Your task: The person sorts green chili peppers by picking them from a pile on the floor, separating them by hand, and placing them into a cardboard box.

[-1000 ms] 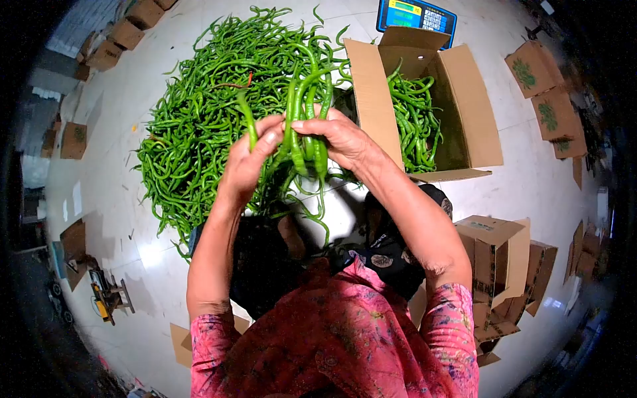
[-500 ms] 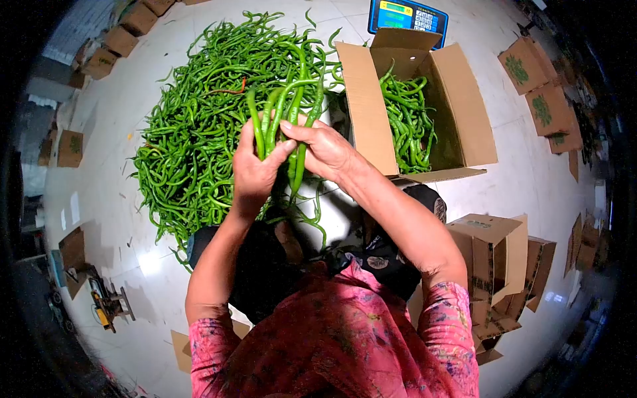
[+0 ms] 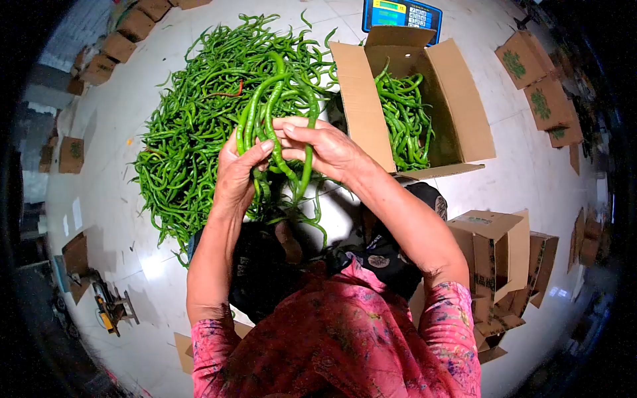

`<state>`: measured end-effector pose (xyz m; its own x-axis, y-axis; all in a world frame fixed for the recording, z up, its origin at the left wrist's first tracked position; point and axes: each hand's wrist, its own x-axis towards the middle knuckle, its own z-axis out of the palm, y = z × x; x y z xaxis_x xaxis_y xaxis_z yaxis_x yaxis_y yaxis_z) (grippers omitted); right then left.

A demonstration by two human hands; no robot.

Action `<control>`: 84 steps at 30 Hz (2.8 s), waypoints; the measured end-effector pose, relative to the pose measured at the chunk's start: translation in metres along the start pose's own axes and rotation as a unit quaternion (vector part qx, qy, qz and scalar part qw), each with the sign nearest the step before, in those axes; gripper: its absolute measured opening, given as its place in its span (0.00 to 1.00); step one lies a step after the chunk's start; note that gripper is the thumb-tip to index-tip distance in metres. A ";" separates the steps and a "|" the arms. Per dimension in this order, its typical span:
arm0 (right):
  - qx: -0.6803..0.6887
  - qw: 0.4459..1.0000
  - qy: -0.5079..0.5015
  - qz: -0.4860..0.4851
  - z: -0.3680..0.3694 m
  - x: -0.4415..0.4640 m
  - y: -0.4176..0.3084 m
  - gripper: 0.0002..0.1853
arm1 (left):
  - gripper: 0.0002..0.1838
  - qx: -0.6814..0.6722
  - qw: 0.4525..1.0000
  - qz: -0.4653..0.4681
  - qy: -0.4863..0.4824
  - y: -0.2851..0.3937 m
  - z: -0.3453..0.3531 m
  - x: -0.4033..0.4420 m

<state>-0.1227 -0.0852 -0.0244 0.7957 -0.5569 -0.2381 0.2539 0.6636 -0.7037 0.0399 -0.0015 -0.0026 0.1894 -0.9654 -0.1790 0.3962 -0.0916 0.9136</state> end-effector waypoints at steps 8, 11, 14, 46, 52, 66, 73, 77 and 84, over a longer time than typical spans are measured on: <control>-0.198 0.980 -0.017 0.031 0.001 -0.007 0.004 0.11 | 0.17 -0.046 0.999 -0.008 0.029 -0.007 -0.003 0.002; -0.221 0.975 -0.013 0.007 -0.004 -0.007 0.005 0.11 | 0.15 -0.079 0.997 -0.019 0.011 -0.009 -0.005 0.005; -0.248 0.969 -0.003 -0.013 0.000 -0.007 0.009 0.12 | 0.15 -0.130 0.990 -0.042 -0.020 -0.013 -0.009 0.008; -0.757 0.625 -0.133 0.137 -0.018 -0.092 0.025 0.21 | 0.17 -0.139 0.987 -0.041 -0.075 0.006 0.006 0.024; -0.797 0.600 0.005 0.063 -0.033 -0.103 -0.020 0.14 | 0.19 -0.014 0.981 -0.041 -0.188 0.016 0.092 0.088; -0.777 0.629 -0.013 0.025 -0.023 -0.145 -0.026 0.07 | 0.15 0.488 0.852 -0.141 -0.126 -0.127 -0.127 0.085; -0.803 0.587 -0.077 0.074 -0.020 -0.135 -0.003 0.20 | 0.13 0.588 0.784 0.067 -0.186 -0.306 -0.125 0.069; -0.820 0.560 -0.094 0.070 -0.024 -0.124 0.012 0.19 | 0.17 0.601 0.734 0.245 -0.200 -0.349 -0.090 0.083; -0.825 0.540 -0.116 0.121 -0.031 -0.113 0.031 0.22 | 0.14 0.746 0.597 0.204 -0.214 -0.367 -0.057 0.117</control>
<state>-0.2215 -0.0175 -0.0399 0.7919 -0.3492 -0.5010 -0.5560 -0.7516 -0.3550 -0.0320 -0.0666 -0.3797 -0.3772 -0.9261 -0.0123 -0.9054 0.3659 0.2153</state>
